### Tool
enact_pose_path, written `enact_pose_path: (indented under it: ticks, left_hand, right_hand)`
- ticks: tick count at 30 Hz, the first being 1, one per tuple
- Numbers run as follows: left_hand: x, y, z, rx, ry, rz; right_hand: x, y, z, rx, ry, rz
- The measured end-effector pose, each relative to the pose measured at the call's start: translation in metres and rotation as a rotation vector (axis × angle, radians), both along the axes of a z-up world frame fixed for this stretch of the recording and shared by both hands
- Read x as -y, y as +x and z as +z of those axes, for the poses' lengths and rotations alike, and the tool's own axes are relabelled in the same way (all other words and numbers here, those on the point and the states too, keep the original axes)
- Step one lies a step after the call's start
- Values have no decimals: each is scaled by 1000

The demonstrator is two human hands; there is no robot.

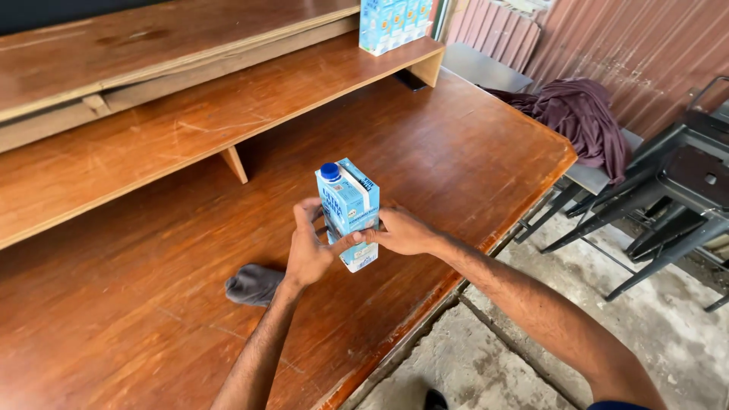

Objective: Cleaning a milk carton with a cloth and placing it on a shelf.

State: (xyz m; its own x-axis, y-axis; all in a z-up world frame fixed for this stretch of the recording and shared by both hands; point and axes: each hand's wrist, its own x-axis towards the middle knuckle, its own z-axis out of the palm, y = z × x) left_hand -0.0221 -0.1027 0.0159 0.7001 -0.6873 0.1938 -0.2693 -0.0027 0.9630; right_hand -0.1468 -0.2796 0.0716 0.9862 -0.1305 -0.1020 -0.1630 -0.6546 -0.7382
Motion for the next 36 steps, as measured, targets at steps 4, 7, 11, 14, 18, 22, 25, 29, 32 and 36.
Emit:
enact_pose_path:
  ticks: [4,7,11,14,18,22,25,29,32,36]
  left_hand:
    - [39,-12,1,24,1,-48]
    - [63,-32,8,13,23,-75]
    - [98,-59,19,29,-17,-99]
    - [131,-85,23,26,-35,-93]
    - [173,-108,21,67,5,-63]
    - [212,-140,29,150,101,-54]
    - [244,-153,32,166,120,-40]
    - [274,-167,30,117,111,12]
    - [288,-167,20,116,93,62]
    - [301,-163,25,108,48,128]
  right_hand:
    - [24,-27,16,-1,51,-50]
    - [53,-44,3,-2,66,-37]
    - [93,-63,-10,13,17,-62]
    - [134,-81,-21,27,6,-75]
    - [177,-106,-22,70,14,-106]
    - [224,-118,-35,93,41,-131]
    - [259,-121,-46,120,95,-124]
    - [296,-118,-60,88,56,-114]
    - [309,-111,-60,101,55,-111]
    - [326,-90,-68,138,96,-123]
